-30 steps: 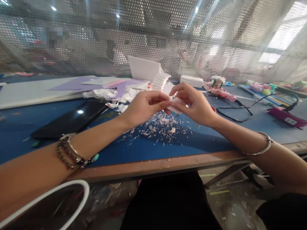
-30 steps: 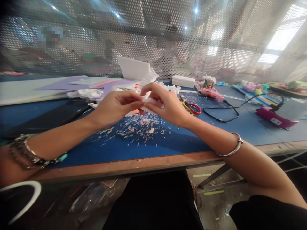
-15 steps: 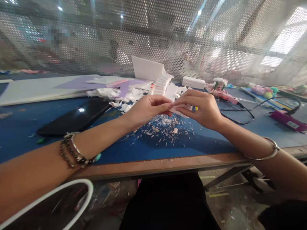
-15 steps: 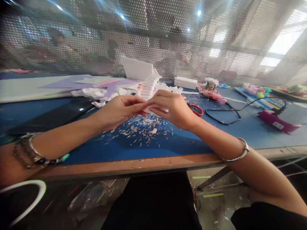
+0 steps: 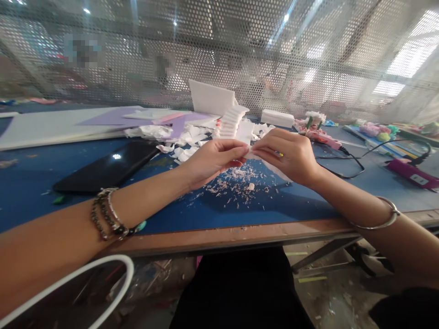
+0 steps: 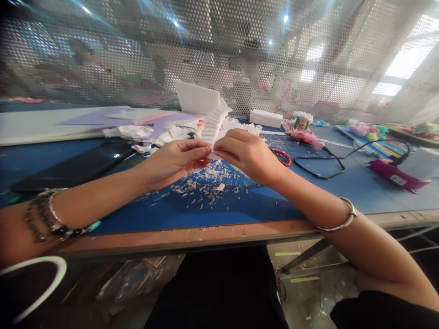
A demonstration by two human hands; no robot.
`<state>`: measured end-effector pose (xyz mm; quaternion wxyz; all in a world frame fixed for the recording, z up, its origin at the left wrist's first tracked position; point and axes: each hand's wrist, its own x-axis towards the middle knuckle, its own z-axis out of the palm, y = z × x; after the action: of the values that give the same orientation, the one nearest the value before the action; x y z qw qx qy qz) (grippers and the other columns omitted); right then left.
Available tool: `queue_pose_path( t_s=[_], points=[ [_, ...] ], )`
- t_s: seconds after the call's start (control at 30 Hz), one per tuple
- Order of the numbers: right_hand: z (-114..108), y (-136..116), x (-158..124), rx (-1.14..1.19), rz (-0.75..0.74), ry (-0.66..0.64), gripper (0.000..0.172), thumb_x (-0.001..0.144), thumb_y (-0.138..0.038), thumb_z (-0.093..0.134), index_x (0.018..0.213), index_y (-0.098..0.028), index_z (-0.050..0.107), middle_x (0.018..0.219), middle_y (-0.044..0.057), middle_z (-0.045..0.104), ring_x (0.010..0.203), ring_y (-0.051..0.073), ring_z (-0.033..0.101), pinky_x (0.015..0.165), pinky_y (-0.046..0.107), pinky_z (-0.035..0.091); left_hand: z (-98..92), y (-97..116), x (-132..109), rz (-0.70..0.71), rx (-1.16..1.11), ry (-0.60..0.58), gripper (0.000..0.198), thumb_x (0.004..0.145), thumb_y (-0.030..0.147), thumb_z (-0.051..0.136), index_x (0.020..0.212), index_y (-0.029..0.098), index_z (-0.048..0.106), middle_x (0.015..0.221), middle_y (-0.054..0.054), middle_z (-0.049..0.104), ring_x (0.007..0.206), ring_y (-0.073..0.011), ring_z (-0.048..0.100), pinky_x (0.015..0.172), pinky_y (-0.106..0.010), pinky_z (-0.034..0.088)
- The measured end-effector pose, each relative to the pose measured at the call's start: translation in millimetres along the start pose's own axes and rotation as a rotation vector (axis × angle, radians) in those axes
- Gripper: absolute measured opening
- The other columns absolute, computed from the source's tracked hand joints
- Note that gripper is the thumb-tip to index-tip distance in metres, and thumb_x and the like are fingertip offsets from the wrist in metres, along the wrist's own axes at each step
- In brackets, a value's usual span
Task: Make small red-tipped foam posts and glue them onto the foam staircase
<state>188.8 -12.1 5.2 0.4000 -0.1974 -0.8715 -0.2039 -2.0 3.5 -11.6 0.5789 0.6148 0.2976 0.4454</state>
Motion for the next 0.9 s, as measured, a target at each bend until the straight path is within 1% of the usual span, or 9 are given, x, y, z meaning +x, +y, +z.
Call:
queue_pose_path(
  t_s=[0.13,0.23,0.4,0.57,0.67,0.77,0.83,0.9],
  points=[
    [0.4,1.9,-0.7,-0.003,-0.052,-0.057,0.016,0.088,-0.019,0.049,0.094,-0.013,0.062,0.082,0.003,0.062,0.075,0.009,0.056,0.068,0.022,0.047,-2.0,0.6,0.6,0.002,0.006,-0.003,0.012,0.069,0.028,0.070,0.072,0.016,0.069,0.068,0.001,0.059,0.062,-0.0056,0.052,0.065,-0.020,0.043],
    [0.5,3.2,-1.7,-0.016,-0.042,-0.102,0.019,0.089,-0.019,0.046,0.099,-0.015,0.062,0.083,0.003,0.061,0.075,0.009,0.057,0.066,0.022,0.047,-4.1,1.1,0.9,-0.007,0.020,-0.008,0.011,0.071,0.027,0.068,0.072,0.016,0.069,0.068,0.001,0.059,0.062,-0.0054,0.051,0.064,-0.019,0.043],
    [1.0,4.0,-4.7,-0.058,-0.019,-0.117,0.023,0.090,-0.024,0.044,0.100,-0.018,0.064,0.081,0.003,0.061,0.076,0.011,0.057,0.066,0.023,0.046,-3.3,2.1,0.0,-0.077,0.003,0.000,0.012,0.069,0.027,0.070,0.073,0.015,0.069,0.071,0.001,0.061,0.067,-0.0058,0.053,0.066,-0.018,0.043],
    [0.8,2.7,-5.7,-0.081,0.014,-0.124,0.023,0.090,-0.024,0.046,0.100,-0.019,0.066,0.082,0.003,0.062,0.075,0.010,0.058,0.065,0.022,0.044,-1.7,3.4,-1.1,-0.106,-0.005,-0.010,0.012,0.070,0.026,0.069,0.073,0.015,0.069,0.072,0.001,0.061,0.067,-0.0052,0.053,0.067,-0.018,0.042],
    [1.5,0.5,-4.0,-0.008,0.043,-0.089,0.022,0.089,-0.024,0.048,0.096,-0.017,0.068,0.078,0.003,0.064,0.072,0.009,0.058,0.063,0.021,0.043,-2.5,3.3,-1.5,-0.104,0.001,-0.016,0.011,0.071,0.025,0.068,0.073,0.015,0.068,0.071,0.001,0.060,0.065,-0.0048,0.053,0.067,-0.018,0.042],
    [2.9,-2.4,-1.8,0.129,0.091,-0.057,0.018,0.086,-0.022,0.052,0.091,-0.016,0.069,0.077,0.001,0.066,0.067,0.007,0.056,0.063,0.020,0.044,-3.2,3.5,-1.7,-0.093,0.006,-0.017,0.011,0.072,0.025,0.067,0.075,0.015,0.068,0.070,0.001,0.058,0.065,-0.0050,0.052,0.066,-0.018,0.042],
    [3.9,-4.0,-0.9,0.233,0.183,-0.056,0.017,0.084,-0.022,0.054,0.089,-0.016,0.069,0.078,0.000,0.067,0.064,0.005,0.055,0.061,0.019,0.043,-2.8,4.0,-1.9,-0.082,0.009,-0.014,0.012,0.071,0.026,0.067,0.074,0.014,0.067,0.070,0.001,0.057,0.065,-0.0051,0.051,0.066,-0.019,0.041],
    [4.7,-4.5,-0.5,0.347,0.312,-0.044,0.016,0.083,-0.021,0.055,0.087,-0.016,0.069,0.076,-0.001,0.066,0.059,0.004,0.051,0.055,0.017,0.040,-2.0,4.5,-1.9,-0.073,0.007,-0.004,0.012,0.071,0.026,0.068,0.074,0.014,0.067,0.071,0.001,0.057,0.065,-0.0052,0.051,0.067,-0.019,0.041]
  ],
)
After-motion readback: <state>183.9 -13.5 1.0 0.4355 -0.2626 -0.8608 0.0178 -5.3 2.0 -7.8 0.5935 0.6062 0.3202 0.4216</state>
